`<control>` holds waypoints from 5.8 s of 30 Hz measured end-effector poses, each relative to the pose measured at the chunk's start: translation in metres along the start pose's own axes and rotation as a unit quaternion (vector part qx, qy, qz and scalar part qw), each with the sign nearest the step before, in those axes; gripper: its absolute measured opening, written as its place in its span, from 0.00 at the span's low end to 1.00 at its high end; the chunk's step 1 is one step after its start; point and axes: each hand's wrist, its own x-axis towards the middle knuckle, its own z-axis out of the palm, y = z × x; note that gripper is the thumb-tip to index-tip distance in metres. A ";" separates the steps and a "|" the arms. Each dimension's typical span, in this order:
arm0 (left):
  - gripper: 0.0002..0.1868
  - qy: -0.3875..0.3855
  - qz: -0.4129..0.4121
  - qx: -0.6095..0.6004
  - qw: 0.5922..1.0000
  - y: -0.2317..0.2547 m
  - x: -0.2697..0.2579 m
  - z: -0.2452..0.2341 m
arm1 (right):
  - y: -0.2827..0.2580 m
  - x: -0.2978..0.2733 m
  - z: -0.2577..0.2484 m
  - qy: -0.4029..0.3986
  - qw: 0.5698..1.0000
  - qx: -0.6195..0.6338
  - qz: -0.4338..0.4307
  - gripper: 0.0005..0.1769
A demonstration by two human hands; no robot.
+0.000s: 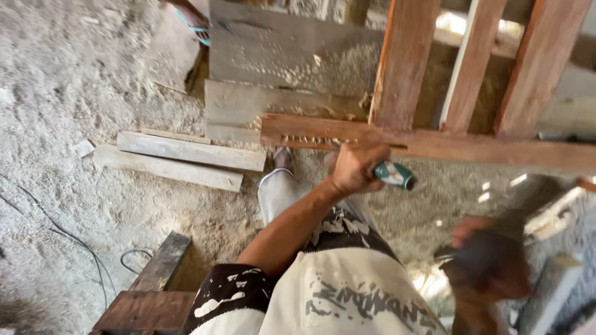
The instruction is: The person uses a chisel and hammer to carve a rectangular recess into a wooden frame. They repeatedly strike the chisel to remove wood chips and deepen the groove along the frame.
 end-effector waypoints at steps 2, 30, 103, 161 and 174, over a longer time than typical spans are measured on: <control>0.12 -0.028 -0.042 0.013 0.999 0.001 -0.006 0.008 | -0.014 0.006 -0.010 0.070 0.988 0.133 0.017 0.21; 0.08 -0.091 0.025 0.170 0.981 -0.067 -0.013 0.097 | 0.036 0.023 0.015 0.198 0.905 0.177 0.331 0.19; 0.13 -0.051 0.053 0.015 0.997 0.013 0.003 -0.022 | -0.016 0.009 0.015 0.094 0.965 0.123 0.211 0.17; 0.12 -0.321 -0.189 0.195 0.907 -0.085 0.019 0.095 | 0.025 0.040 0.041 0.207 0.889 0.175 0.369 0.22; 0.05 0.171 -0.138 -0.158 0.963 -0.062 -0.048 -0.106 | 0.022 0.026 0.031 0.178 0.896 0.251 0.320 0.24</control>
